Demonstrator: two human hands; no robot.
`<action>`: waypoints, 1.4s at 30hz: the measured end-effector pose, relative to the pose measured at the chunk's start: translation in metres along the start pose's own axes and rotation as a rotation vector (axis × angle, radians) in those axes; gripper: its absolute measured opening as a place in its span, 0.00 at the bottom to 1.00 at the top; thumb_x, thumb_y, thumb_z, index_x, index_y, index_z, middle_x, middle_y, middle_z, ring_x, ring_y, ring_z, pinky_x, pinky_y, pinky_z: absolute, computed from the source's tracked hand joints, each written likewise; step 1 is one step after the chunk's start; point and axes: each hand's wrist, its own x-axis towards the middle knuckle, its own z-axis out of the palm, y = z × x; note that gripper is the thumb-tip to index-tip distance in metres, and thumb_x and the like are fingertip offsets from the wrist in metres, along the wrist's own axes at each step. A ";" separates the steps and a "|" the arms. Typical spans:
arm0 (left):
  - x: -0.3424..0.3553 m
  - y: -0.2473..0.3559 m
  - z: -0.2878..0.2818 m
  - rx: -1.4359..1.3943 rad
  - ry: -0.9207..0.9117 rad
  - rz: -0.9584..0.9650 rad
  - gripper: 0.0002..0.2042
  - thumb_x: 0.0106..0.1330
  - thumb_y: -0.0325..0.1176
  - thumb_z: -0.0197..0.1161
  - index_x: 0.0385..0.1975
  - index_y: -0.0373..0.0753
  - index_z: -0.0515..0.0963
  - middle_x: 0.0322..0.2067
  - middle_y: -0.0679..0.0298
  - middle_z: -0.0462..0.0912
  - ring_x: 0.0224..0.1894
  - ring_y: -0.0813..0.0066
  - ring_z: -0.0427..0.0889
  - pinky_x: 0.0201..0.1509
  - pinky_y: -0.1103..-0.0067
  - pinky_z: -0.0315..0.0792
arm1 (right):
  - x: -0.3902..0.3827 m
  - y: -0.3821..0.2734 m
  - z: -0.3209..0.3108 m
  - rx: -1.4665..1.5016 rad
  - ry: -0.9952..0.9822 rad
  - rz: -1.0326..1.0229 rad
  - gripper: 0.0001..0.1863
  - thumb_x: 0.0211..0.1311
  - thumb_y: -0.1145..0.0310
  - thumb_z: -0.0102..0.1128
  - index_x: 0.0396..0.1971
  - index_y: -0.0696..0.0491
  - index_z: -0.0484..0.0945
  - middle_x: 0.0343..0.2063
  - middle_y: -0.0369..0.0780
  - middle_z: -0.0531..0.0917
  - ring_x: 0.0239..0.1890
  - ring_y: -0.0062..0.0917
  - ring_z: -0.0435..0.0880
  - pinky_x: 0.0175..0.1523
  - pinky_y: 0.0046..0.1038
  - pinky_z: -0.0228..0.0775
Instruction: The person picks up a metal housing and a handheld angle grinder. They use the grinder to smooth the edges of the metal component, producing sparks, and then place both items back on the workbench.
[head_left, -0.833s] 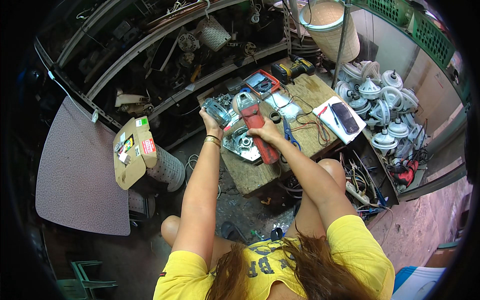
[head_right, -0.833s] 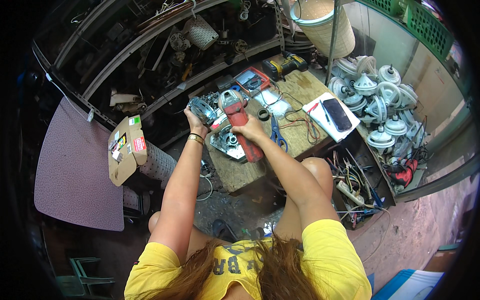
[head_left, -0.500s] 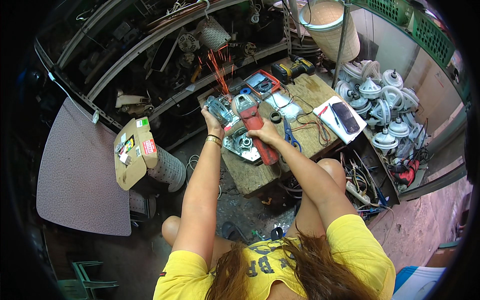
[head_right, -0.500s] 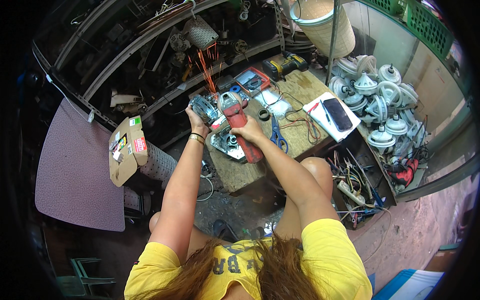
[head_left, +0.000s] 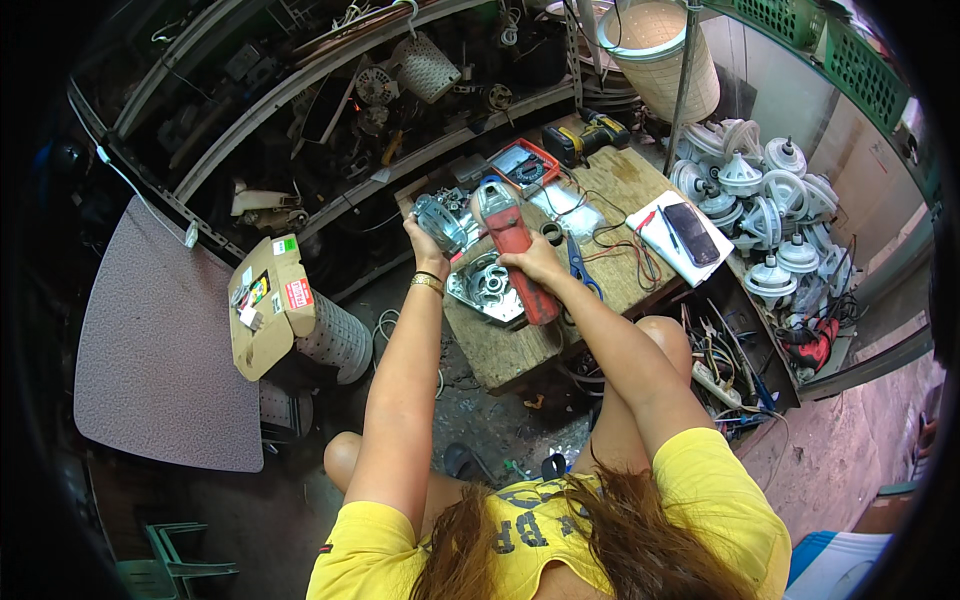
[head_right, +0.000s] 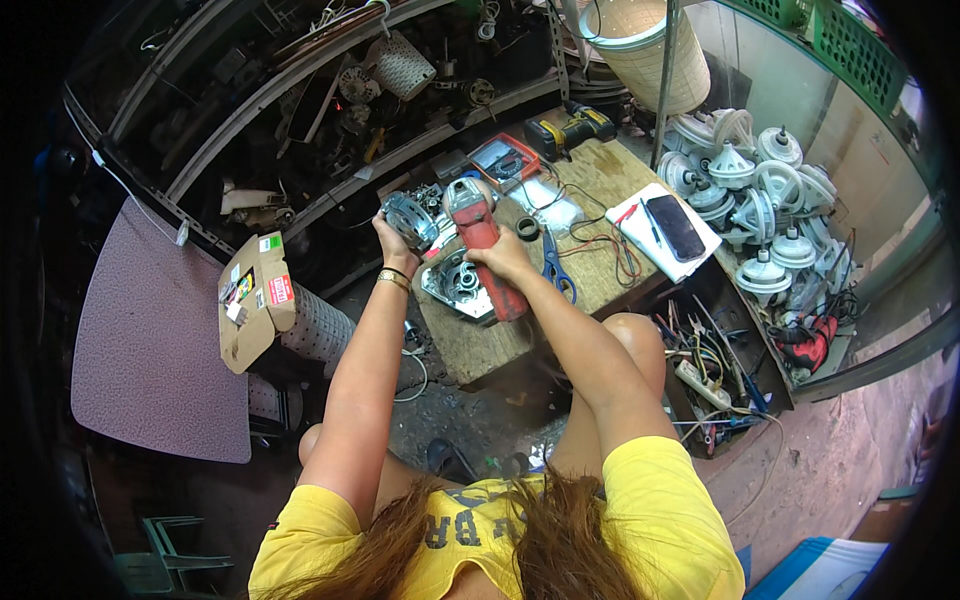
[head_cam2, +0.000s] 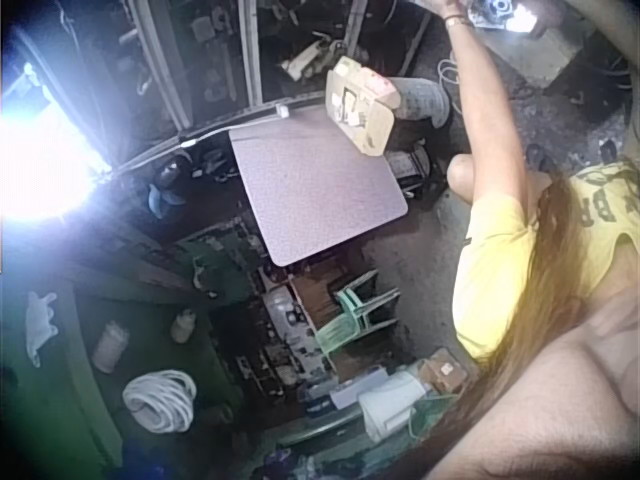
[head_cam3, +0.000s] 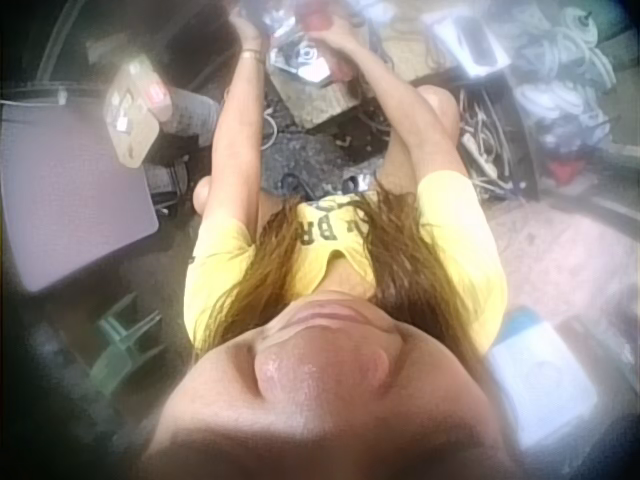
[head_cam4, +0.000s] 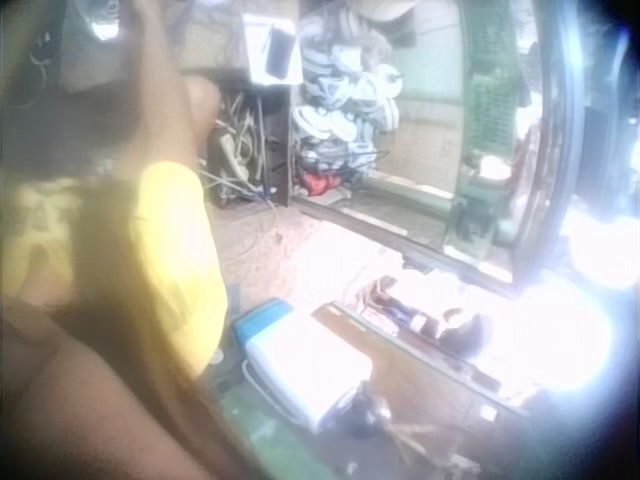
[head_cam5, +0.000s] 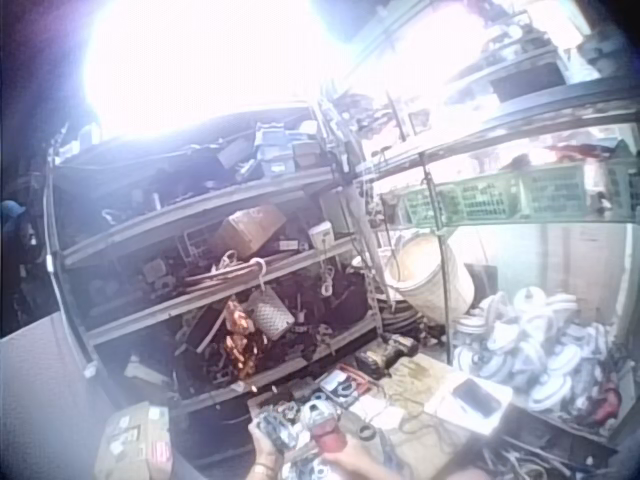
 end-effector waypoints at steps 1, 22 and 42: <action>0.002 0.001 -0.001 -0.003 -0.003 -0.026 0.30 0.67 0.57 0.30 0.46 0.41 0.75 0.41 0.60 0.82 0.44 0.63 0.81 0.51 0.65 0.75 | 0.001 0.001 -0.002 0.035 -0.008 0.005 0.42 0.34 0.59 0.78 0.52 0.63 0.70 0.45 0.48 0.81 0.45 0.34 0.82 0.52 0.31 0.73; 0.003 0.007 -0.003 -0.010 -0.008 0.027 0.29 0.67 0.56 0.30 0.47 0.43 0.75 0.41 0.62 0.82 0.42 0.66 0.82 0.48 0.67 0.77 | -0.008 -0.008 0.000 -0.006 -0.062 -0.027 0.40 0.33 0.57 0.77 0.50 0.60 0.73 0.43 0.47 0.82 0.44 0.33 0.82 0.52 0.30 0.72; -0.006 0.010 0.000 0.047 0.007 0.014 0.29 0.67 0.58 0.33 0.47 0.42 0.76 0.39 0.63 0.82 0.42 0.69 0.81 0.48 0.71 0.76 | 0.002 0.005 -0.002 0.014 -0.016 -0.016 0.40 0.36 0.63 0.77 0.52 0.62 0.70 0.45 0.46 0.81 0.44 0.31 0.82 0.49 0.30 0.75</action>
